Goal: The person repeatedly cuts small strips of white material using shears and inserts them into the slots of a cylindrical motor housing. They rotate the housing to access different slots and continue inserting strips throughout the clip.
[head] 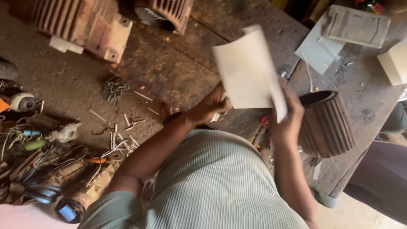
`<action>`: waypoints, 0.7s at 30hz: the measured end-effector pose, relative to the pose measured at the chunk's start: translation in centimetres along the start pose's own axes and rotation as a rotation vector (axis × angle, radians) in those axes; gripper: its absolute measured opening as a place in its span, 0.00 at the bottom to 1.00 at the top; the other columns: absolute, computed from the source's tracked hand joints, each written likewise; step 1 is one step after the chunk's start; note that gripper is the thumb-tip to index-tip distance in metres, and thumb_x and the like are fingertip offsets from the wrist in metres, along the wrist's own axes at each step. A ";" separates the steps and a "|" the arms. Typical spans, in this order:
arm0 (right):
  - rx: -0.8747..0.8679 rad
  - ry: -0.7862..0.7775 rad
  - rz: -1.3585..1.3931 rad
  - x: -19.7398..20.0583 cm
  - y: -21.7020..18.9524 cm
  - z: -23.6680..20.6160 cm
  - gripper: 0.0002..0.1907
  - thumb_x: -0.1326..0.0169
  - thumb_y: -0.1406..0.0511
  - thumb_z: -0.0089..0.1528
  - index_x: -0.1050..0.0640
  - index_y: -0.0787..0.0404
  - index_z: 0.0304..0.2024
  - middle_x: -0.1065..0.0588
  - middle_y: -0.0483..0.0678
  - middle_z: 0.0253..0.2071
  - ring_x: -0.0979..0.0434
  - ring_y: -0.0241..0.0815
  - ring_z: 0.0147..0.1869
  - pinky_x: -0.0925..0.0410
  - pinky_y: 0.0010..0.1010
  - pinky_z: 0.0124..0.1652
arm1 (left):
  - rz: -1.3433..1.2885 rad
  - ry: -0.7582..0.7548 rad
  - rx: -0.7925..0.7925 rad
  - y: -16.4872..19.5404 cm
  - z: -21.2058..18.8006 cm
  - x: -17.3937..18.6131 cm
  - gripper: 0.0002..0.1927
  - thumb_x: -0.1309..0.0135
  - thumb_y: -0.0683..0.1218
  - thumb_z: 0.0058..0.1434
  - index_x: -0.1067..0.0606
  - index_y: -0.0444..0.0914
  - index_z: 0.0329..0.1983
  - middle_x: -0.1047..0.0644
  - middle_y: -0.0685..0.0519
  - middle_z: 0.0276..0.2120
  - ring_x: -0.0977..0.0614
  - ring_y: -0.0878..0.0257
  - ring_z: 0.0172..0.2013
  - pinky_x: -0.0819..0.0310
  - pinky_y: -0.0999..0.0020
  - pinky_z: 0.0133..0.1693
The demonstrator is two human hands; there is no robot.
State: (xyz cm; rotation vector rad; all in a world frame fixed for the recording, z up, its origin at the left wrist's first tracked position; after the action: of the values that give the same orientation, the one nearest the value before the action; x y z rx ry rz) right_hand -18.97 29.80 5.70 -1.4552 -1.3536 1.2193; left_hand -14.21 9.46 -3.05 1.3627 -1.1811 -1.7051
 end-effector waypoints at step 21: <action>-0.309 -0.150 0.200 -24.2 12.8 -1.6 0.45 0.50 0.73 0.62 0.54 0.52 0.77 0.34 0.56 0.66 0.29 0.54 0.65 0.28 0.47 0.57 | 0.232 0.381 0.195 6.8 -8.2 22.4 0.21 0.52 0.56 0.72 0.21 0.33 0.50 0.17 0.50 0.40 0.17 0.61 0.40 0.22 0.65 0.44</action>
State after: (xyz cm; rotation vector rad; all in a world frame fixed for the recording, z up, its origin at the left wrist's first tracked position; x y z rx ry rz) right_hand -13.67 4.39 -3.10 -1.7784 -1.5821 1.3090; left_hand -12.20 -15.10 -5.83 1.5167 -1.2468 -1.1319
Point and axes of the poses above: each hand's wrist, its own z-axis towards the middle knuckle, its own x-axis out of the back of the hand, y = z × x, the point moved 7 cm from there along z, towards the middle knuckle
